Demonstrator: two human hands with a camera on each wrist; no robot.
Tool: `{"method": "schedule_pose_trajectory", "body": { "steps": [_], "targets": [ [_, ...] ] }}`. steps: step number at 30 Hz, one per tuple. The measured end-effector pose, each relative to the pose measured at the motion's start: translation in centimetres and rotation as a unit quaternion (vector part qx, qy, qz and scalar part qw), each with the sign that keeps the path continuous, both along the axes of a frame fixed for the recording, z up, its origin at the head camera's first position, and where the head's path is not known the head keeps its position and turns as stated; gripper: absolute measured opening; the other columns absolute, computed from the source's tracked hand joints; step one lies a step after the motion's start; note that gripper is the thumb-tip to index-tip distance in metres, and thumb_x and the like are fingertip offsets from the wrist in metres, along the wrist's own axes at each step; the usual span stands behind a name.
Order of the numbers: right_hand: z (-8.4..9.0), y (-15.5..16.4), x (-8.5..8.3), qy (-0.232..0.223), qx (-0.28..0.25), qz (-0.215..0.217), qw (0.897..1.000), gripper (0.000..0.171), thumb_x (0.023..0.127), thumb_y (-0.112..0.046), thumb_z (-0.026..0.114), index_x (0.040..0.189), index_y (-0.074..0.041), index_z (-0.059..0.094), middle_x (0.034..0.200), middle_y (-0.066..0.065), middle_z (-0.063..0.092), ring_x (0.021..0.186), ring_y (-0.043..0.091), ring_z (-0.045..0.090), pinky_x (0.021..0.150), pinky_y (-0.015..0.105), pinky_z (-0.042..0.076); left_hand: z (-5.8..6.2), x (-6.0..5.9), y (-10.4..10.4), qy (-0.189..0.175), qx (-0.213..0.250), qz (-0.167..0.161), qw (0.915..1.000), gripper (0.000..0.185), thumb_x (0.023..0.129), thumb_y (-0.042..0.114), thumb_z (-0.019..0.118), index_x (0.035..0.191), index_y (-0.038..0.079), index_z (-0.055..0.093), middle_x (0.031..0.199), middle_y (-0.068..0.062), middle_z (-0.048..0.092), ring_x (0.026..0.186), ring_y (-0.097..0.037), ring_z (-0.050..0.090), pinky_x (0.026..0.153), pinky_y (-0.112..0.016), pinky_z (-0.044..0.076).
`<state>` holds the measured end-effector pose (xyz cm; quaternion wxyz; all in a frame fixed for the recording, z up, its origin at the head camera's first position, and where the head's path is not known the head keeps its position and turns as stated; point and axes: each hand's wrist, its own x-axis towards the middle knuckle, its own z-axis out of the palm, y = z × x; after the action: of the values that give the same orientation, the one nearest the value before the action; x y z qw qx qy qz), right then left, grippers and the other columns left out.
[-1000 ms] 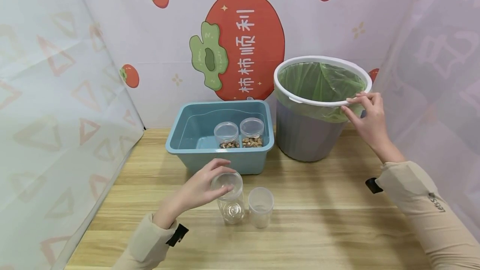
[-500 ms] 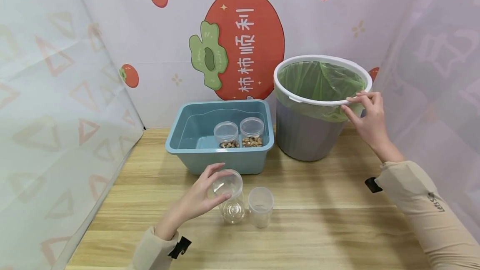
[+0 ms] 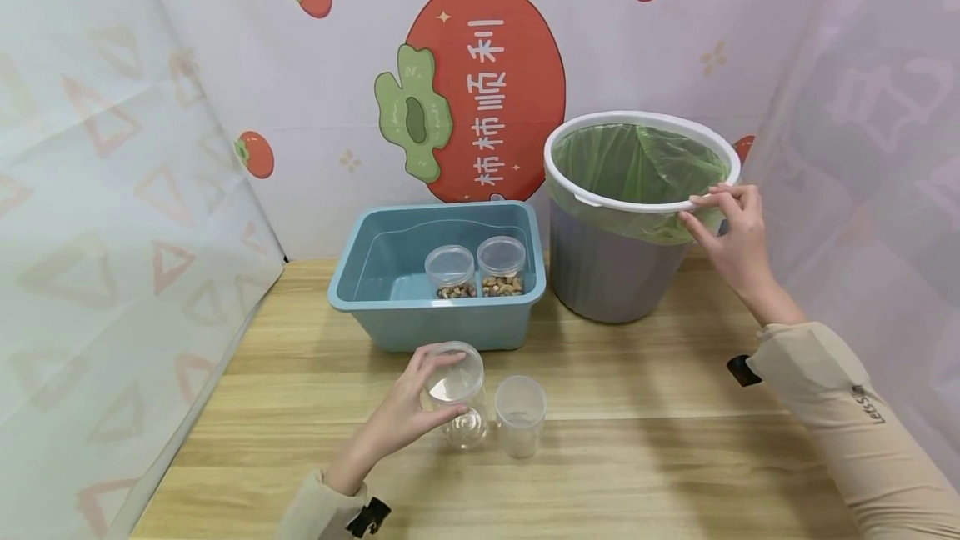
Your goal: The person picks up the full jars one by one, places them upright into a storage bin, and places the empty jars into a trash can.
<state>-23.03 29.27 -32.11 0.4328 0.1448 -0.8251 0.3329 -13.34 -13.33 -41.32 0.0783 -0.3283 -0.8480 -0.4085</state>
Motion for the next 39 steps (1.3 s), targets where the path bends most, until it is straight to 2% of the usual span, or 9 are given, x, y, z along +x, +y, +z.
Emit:
{"method": "schedule_pose_trajectory", "body": {
  "steps": [10,14,17,20,21,24,28,31,39],
  "targets": [
    [0.1,-0.1,0.0,0.005,-0.001,-0.002,1.0,0.027,0.067,0.008,0.071,0.092,0.008,0.06,0.1,0.027,0.043,0.104,0.04,0.04,0.091,0.039,0.029,-0.4,-0.4,0.0,0.019,0.022,0.021,0.9993,0.057,0.066,0.026,0.077,0.118,0.021,0.054,0.118,-0.002,0.046,0.109,-0.02,0.046,0.085,-0.04,0.043],
    [-0.3,0.2,-0.4,0.016,-0.006,0.009,1.0,0.023,0.074,-0.007,0.071,0.092,0.004,0.061,0.101,0.023,0.044,0.106,0.035,0.041,0.093,0.037,0.028,-0.2,-0.4,0.1,0.027,0.025,0.029,0.9989,0.058,0.065,0.027,0.078,0.117,0.022,0.055,0.117,0.0,0.046,0.108,-0.017,0.046,0.083,-0.036,0.044],
    [-0.5,0.4,-0.5,0.023,0.0,0.014,1.0,0.028,0.077,-0.019,0.069,0.092,0.004,0.061,0.101,0.023,0.044,0.106,0.035,0.04,0.093,0.036,0.028,-0.1,-0.4,0.1,0.04,0.027,0.033,0.9983,0.058,0.064,0.028,0.079,0.116,0.022,0.055,0.116,0.0,0.046,0.107,-0.017,0.047,0.082,-0.035,0.045],
    [-0.4,0.2,-0.4,0.02,-0.003,0.011,1.0,0.024,0.076,-0.011,0.07,0.092,0.004,0.061,0.101,0.023,0.044,0.106,0.035,0.04,0.093,0.036,0.028,0.1,-0.5,0.1,0.05,0.029,0.036,0.9977,0.059,0.063,0.027,0.08,0.116,0.022,0.055,0.115,0.001,0.047,0.106,-0.016,0.047,0.082,-0.035,0.045],
    [-0.2,0.1,-0.1,0.012,0.005,0.004,1.0,0.024,0.075,-0.006,0.069,0.092,0.008,0.059,0.101,0.027,0.042,0.104,0.039,0.04,0.092,0.038,0.029,0.2,-0.5,0.1,0.054,0.031,0.036,0.9974,0.059,0.063,0.026,0.08,0.116,0.022,0.055,0.115,0.001,0.047,0.106,-0.016,0.047,0.081,-0.035,0.045],
    [-0.1,0.0,-0.1,0.007,-0.004,-0.004,1.0,0.025,0.069,0.006,0.071,0.091,0.008,0.059,0.1,0.028,0.043,0.104,0.039,0.04,0.092,0.038,0.029,0.8,-0.5,0.1,0.058,0.035,0.04,0.9969,0.059,0.062,0.022,0.08,0.116,0.021,0.055,0.115,0.001,0.047,0.106,-0.016,0.047,0.082,-0.035,0.045],
    [-0.1,-0.1,-0.1,0.008,-0.009,-0.005,1.0,0.028,0.065,0.009,0.072,0.09,0.008,0.06,0.1,0.028,0.044,0.104,0.04,0.04,0.091,0.038,0.029,2.8,0.0,0.4,0.061,0.044,0.043,0.9963,0.057,0.062,0.013,0.08,0.113,0.012,0.055,0.114,-0.007,0.048,0.105,-0.02,0.047,0.081,-0.035,0.045],
    [-0.1,-0.1,-0.1,0.008,-0.012,-0.005,1.0,0.028,0.065,0.009,0.072,0.09,0.007,0.061,0.1,0.027,0.044,0.104,0.04,0.041,0.091,0.038,0.029,3.7,-0.1,0.5,0.064,0.054,0.041,0.9956,0.058,0.06,0.008,0.081,0.111,0.006,0.055,0.113,-0.014,0.048,0.104,-0.025,0.047,0.079,-0.035,0.046],
    [-0.1,-0.1,-0.2,0.014,-0.008,-0.005,1.0,0.028,0.065,0.009,0.072,0.091,0.008,0.061,0.1,0.028,0.044,0.103,0.04,0.04,0.092,0.038,0.028,3.6,-1.8,-0.1,0.087,0.064,0.033,0.9936,0.062,0.061,0.015,0.081,0.117,0.015,0.054,0.117,-0.008,0.047,0.107,-0.021,0.046,0.077,-0.037,0.046]
  ]
}}
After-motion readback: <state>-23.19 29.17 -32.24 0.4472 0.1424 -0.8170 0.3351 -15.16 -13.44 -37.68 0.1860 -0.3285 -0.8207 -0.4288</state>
